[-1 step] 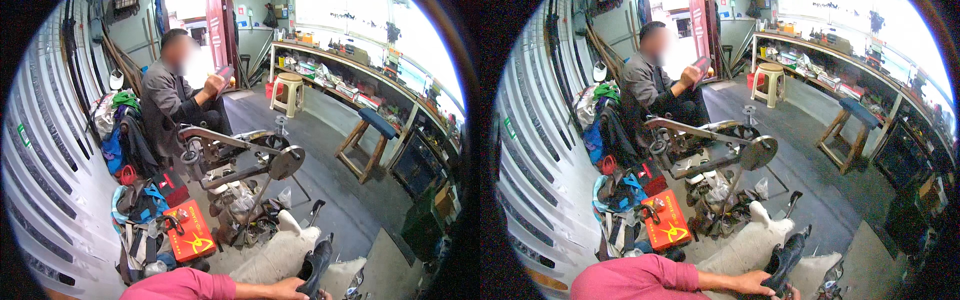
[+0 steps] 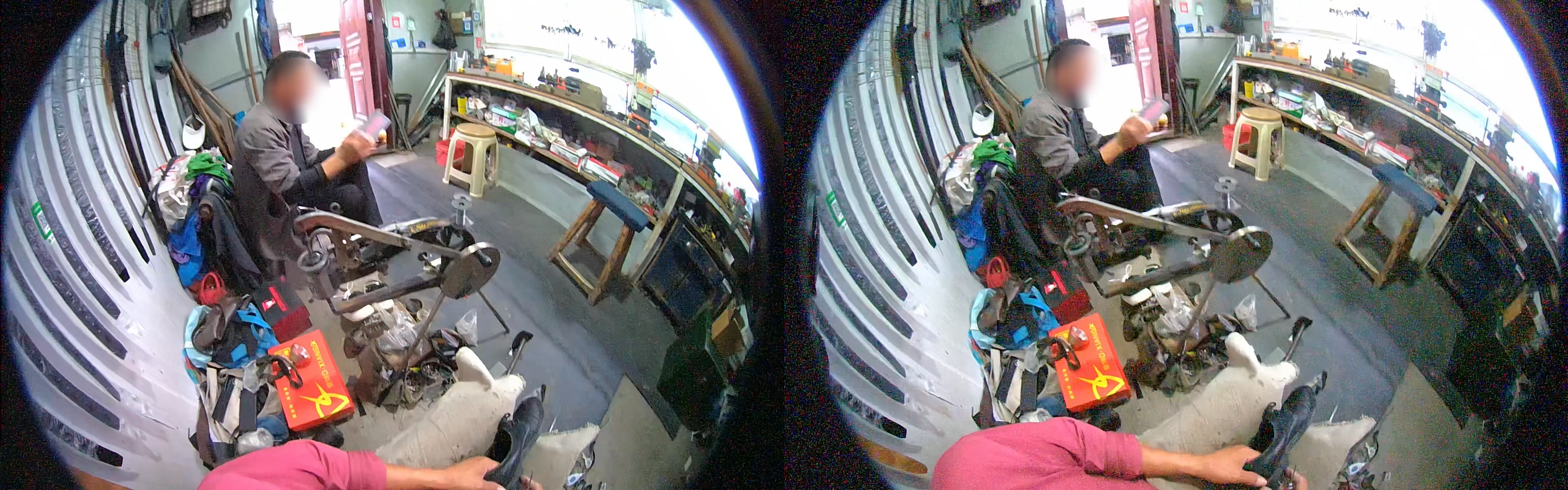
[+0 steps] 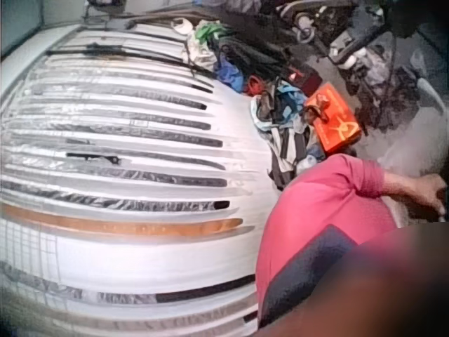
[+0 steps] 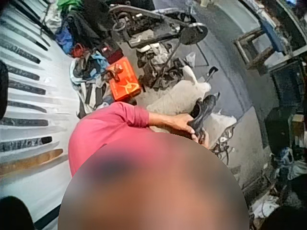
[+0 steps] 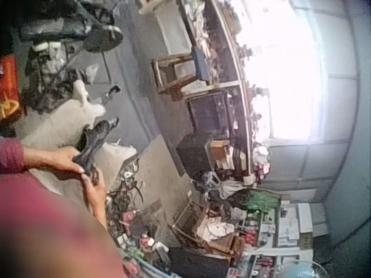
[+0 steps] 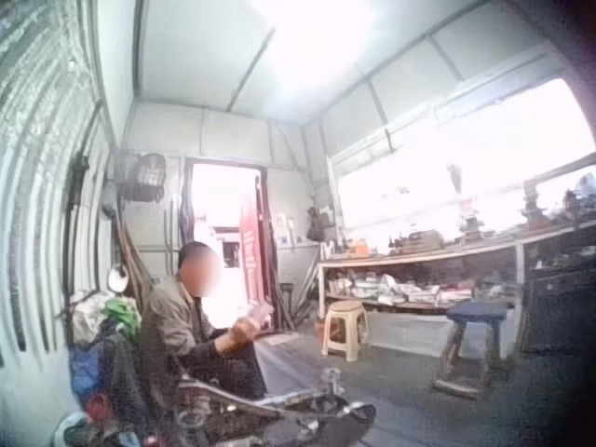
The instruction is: The person repairs a black leather shoe by repeatedly inserting a needle and pulling thread through the sole and heel area. The shoe is held on a workbench while the person manipulates the needle and thread by hand.
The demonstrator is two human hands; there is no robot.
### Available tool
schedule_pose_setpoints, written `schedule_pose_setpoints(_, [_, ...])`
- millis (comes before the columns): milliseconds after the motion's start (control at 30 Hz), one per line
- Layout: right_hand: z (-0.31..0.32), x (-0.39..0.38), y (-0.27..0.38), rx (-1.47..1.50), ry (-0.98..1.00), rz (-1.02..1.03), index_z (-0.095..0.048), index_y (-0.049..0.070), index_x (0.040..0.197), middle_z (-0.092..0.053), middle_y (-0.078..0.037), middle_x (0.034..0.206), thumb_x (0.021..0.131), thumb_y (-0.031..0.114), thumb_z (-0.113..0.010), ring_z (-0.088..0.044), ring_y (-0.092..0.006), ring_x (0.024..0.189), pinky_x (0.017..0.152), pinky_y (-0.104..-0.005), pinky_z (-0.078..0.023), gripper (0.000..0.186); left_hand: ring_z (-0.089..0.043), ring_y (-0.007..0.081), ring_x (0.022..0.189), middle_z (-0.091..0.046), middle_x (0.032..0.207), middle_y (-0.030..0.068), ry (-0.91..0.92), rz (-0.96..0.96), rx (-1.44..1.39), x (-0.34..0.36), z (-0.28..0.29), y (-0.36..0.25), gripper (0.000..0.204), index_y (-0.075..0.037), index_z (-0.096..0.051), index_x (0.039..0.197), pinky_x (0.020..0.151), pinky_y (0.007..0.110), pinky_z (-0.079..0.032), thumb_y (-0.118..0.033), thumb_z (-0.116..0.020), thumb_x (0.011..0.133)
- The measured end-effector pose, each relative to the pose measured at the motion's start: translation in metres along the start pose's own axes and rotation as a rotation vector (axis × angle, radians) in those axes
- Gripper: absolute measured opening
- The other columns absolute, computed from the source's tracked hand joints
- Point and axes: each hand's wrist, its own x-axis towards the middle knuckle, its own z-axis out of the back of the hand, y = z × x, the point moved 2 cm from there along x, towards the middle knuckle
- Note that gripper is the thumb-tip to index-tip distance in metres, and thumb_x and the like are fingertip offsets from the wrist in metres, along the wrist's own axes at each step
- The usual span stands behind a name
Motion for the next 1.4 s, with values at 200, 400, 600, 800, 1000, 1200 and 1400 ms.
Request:
schedule_pose_setpoints(200, [0.002, 0.001, -0.002, 0.015, -0.011, -0.013, -0.051, -0.001, 0.135, -0.059, -0.011, 0.124, 0.089, 0.004, -0.071, -0.056, -0.0207, 0.113, 0.097, -0.0316, -0.046, 0.050, -0.065, 0.0137, 0.079, -0.072, 0.085, 0.0065, -0.002, 0.022, -0.054, -0.001, -0.002, -0.008, 0.023, -0.002, -0.072, 0.098, 0.076, 0.032, -0.052, -0.016, -0.071, 0.080])
schedule_pose_setpoints(400, [0.007, 0.001, -0.008, -0.156, -0.014, -0.014, -0.049, -0.002, 0.136, -0.059, -0.012, 0.127, 0.091, 0.004, -0.069, -0.056, -0.0220, 0.115, 0.098, -0.0322, -0.045, 0.050, -0.064, 0.0222, 0.082, -0.070, 0.088, 0.0137, 0.027, -0.072, 0.215, 0.014, -0.001, 0.022, 0.043, 0.001, -0.063, 0.101, 0.079, 0.039, -0.050, -0.038, -0.069, 0.086])
schedule_pose_setpoints(600, [0.009, 0.000, -0.015, -0.227, -0.045, 0.007, -0.051, -0.002, 0.134, -0.060, -0.012, 0.124, 0.093, 0.005, -0.066, -0.056, -0.0214, 0.114, 0.097, -0.0319, -0.045, 0.044, -0.064, 0.0195, 0.083, -0.070, 0.088, 0.0129, 0.042, -0.023, 0.210, 0.014, 0.000, 0.022, 0.042, 0.002, -0.063, 0.100, 0.080, 0.038, -0.050, -0.036, -0.069, 0.086])
schedule_pose_setpoints(800, [0.008, 0.000, -0.015, -0.213, -0.039, 0.052, -0.052, -0.002, 0.132, -0.062, -0.011, 0.118, 0.094, 0.005, -0.065, -0.058, -0.0207, 0.108, 0.094, -0.0310, -0.047, 0.041, -0.061, 0.0187, 0.078, -0.068, 0.083, 0.0138, 0.026, -0.136, 0.151, 0.011, -0.001, 0.014, 0.039, 0.003, -0.063, 0.099, 0.078, 0.038, -0.050, -0.032, -0.069, 0.084])
schedule_pose_setpoints(1000, [0.006, -0.003, -0.010, -0.195, -0.063, 0.061, -0.054, -0.002, 0.130, -0.063, -0.010, 0.116, 0.094, 0.006, -0.065, -0.059, -0.0201, 0.106, 0.092, -0.0308, -0.048, 0.038, -0.064, 0.0204, 0.083, -0.070, 0.089, 0.0130, 0.049, -0.066, 0.225, 0.012, 0.000, 0.011, 0.043, 0.002, -0.064, 0.103, 0.079, 0.038, -0.050, -0.037, -0.070, 0.085])
schedule_pose_setpoints(1200, [0.007, -0.001, -0.012, -0.208, -0.059, 0.048, -0.055, -0.002, 0.130, -0.063, -0.010, 0.118, 0.095, 0.007, -0.065, -0.059, -0.0194, 0.105, 0.091, -0.0309, -0.049, 0.037, -0.064, 0.0208, 0.083, -0.070, 0.090, 0.0139, 0.027, -0.118, 0.226, 0.011, 0.001, 0.013, 0.045, 0.002, -0.064, 0.103, 0.079, 0.038, -0.050, -0.038, -0.071, 0.085])
schedule_pose_setpoints(1400, [0.006, 0.001, -0.015, -0.139, -0.068, 0.078, -0.054, -0.004, 0.129, -0.063, -0.011, 0.120, 0.096, 0.008, -0.064, -0.059, -0.0208, 0.105, 0.091, -0.0325, -0.049, 0.037, -0.063, 0.0203, 0.081, -0.069, 0.084, 0.0136, 0.020, -0.108, 0.207, 0.013, 0.000, 0.019, 0.044, 0.002, -0.064, 0.100, 0.077, 0.039, -0.049, -0.039, -0.072, 0.084])
